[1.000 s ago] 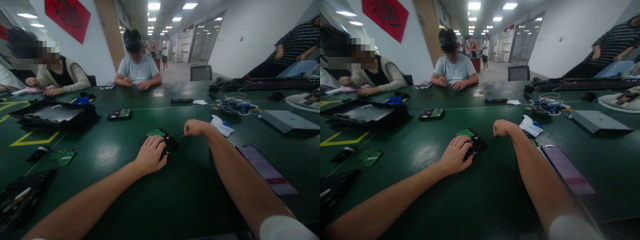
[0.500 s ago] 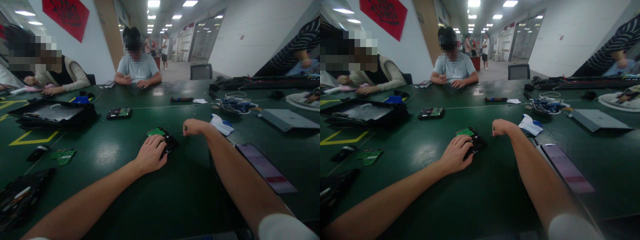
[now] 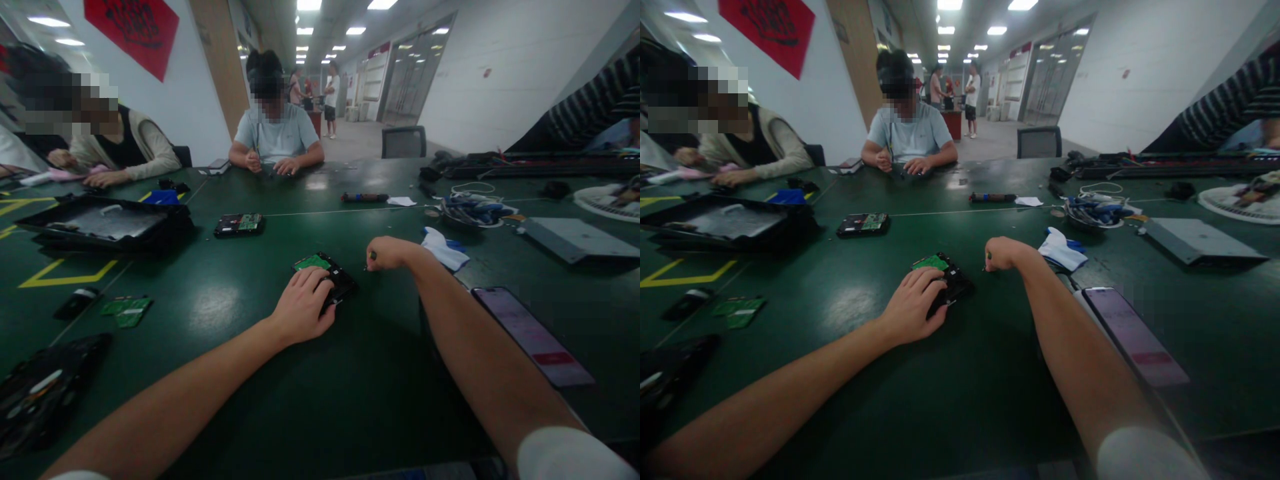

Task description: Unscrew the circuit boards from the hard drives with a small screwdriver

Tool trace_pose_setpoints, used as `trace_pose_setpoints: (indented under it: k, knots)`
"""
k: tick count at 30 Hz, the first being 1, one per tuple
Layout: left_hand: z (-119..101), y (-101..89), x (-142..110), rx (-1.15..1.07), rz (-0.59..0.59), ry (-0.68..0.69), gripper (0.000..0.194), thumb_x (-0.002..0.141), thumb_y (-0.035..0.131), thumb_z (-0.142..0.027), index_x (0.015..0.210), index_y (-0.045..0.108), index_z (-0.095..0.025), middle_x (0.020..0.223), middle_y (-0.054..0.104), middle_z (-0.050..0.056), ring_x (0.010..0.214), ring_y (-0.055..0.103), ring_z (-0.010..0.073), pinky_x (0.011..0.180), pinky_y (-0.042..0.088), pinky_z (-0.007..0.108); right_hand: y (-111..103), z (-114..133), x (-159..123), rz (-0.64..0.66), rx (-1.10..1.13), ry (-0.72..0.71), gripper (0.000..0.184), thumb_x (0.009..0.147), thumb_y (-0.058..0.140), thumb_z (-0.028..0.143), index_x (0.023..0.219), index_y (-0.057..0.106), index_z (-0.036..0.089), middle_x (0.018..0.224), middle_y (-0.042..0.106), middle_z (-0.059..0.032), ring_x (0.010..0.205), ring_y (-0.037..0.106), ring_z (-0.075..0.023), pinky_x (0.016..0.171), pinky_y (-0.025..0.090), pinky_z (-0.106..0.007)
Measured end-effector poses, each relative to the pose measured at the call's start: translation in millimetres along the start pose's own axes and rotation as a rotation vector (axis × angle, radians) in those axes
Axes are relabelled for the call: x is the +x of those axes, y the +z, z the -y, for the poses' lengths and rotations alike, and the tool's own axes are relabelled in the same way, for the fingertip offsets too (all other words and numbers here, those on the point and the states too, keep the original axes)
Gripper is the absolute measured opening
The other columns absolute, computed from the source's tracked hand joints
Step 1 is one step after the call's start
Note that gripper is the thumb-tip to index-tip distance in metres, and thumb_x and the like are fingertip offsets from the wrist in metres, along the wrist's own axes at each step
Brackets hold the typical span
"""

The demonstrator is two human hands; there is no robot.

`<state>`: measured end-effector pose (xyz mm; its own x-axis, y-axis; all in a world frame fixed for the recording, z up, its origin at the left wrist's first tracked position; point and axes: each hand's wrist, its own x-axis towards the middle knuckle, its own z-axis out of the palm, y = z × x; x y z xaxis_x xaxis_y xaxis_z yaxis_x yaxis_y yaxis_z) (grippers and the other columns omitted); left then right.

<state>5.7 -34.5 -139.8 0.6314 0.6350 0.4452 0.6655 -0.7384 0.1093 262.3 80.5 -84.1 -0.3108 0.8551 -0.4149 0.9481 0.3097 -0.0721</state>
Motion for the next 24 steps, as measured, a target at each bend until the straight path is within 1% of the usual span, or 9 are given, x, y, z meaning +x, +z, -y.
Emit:
trace_pose_setpoints:
  k: [6, 10, 14, 17, 19, 22, 24]
  knots:
    - [0.2, 1.8, -0.2, -0.018, -0.007, -0.003, 0.034, 0.091, 0.057, -0.032, 0.120, 0.060, -0.015, 0.131, 0.062, 0.017, 0.129, 0.054, 0.0329, 0.114, 0.044, 0.051, 0.4, -1.0, -0.2, 0.004, -0.013, -0.012, 0.015, 0.085, 0.072, 0.016, 0.097, 0.081, 0.017, 0.106, 0.079, -0.0087, 0.100, 0.073, -0.0219, 0.079, 0.052, -0.024]
    - [0.1, 0.7, 0.2, -0.047, -0.007, -0.020, 0.035, 0.091, 0.057, -0.032, 0.123, 0.059, -0.017, 0.131, 0.062, 0.016, 0.129, 0.054, 0.0326, 0.113, 0.044, 0.052, 0.4, -3.4, -0.4, -0.003, -0.051, -0.024, 0.017, 0.086, 0.070, 0.017, 0.099, 0.081, 0.018, 0.108, 0.079, -0.0086, 0.102, 0.072, -0.0225, 0.079, 0.051, -0.025]
    - [1.6, 0.1, 0.6, -0.088, -0.023, -0.075, 0.035, 0.092, 0.060, -0.036, 0.122, 0.058, -0.018, 0.128, 0.064, 0.015, 0.125, 0.057, 0.0319, 0.111, 0.046, 0.053, -1.8, -5.7, -2.8, -0.042, -0.086, -0.004, 0.019, 0.088, 0.067, 0.019, 0.100, 0.081, 0.016, 0.107, 0.079, -0.0098, 0.099, 0.073, -0.0233, 0.078, 0.051, -0.026]
    - [5.2, 2.4, 0.5, -0.100, -0.073, -0.131, 0.035, 0.091, 0.062, -0.036, 0.122, 0.058, -0.019, 0.127, 0.064, 0.015, 0.125, 0.057, 0.0319, 0.112, 0.045, 0.055, -3.4, -4.5, -3.9, -0.067, -0.109, 0.015, 0.022, 0.087, 0.065, 0.019, 0.101, 0.081, 0.013, 0.104, 0.079, -0.0131, 0.096, 0.073, -0.0247, 0.075, 0.051, -0.027]
    - [8.2, 4.2, 0.5, -0.099, -0.108, -0.168, 0.034, 0.093, 0.061, -0.035, 0.123, 0.057, -0.019, 0.126, 0.065, 0.014, 0.126, 0.056, 0.0313, 0.112, 0.046, 0.054, -3.8, -2.9, -3.6, -0.084, -0.124, 0.021, 0.024, 0.085, 0.066, 0.021, 0.101, 0.081, 0.011, 0.104, 0.078, -0.0143, 0.095, 0.073, -0.0257, 0.075, 0.051, -0.027]
    - [11.6, 5.5, 0.9, -0.091, -0.129, -0.213, 0.031, 0.095, 0.058, -0.034, 0.122, 0.057, -0.019, 0.125, 0.065, 0.013, 0.125, 0.057, 0.0307, 0.110, 0.047, 0.053, -3.4, -1.3, -2.3, -0.086, -0.114, 0.030, 0.024, 0.082, 0.069, 0.022, 0.101, 0.081, 0.012, 0.104, 0.078, -0.0131, 0.095, 0.072, -0.0256, 0.075, 0.051, -0.027]
    - [12.4, 5.3, 1.2, -0.087, -0.132, -0.219, 0.030, 0.096, 0.057, -0.033, 0.122, 0.058, -0.018, 0.124, 0.066, 0.013, 0.125, 0.057, 0.0307, 0.110, 0.047, 0.052, -2.8, -1.4, -1.7, -0.080, -0.092, 0.038, 0.023, 0.080, 0.070, 0.021, 0.100, 0.081, 0.014, 0.104, 0.078, -0.0115, 0.095, 0.072, -0.0249, 0.076, 0.051, -0.027]
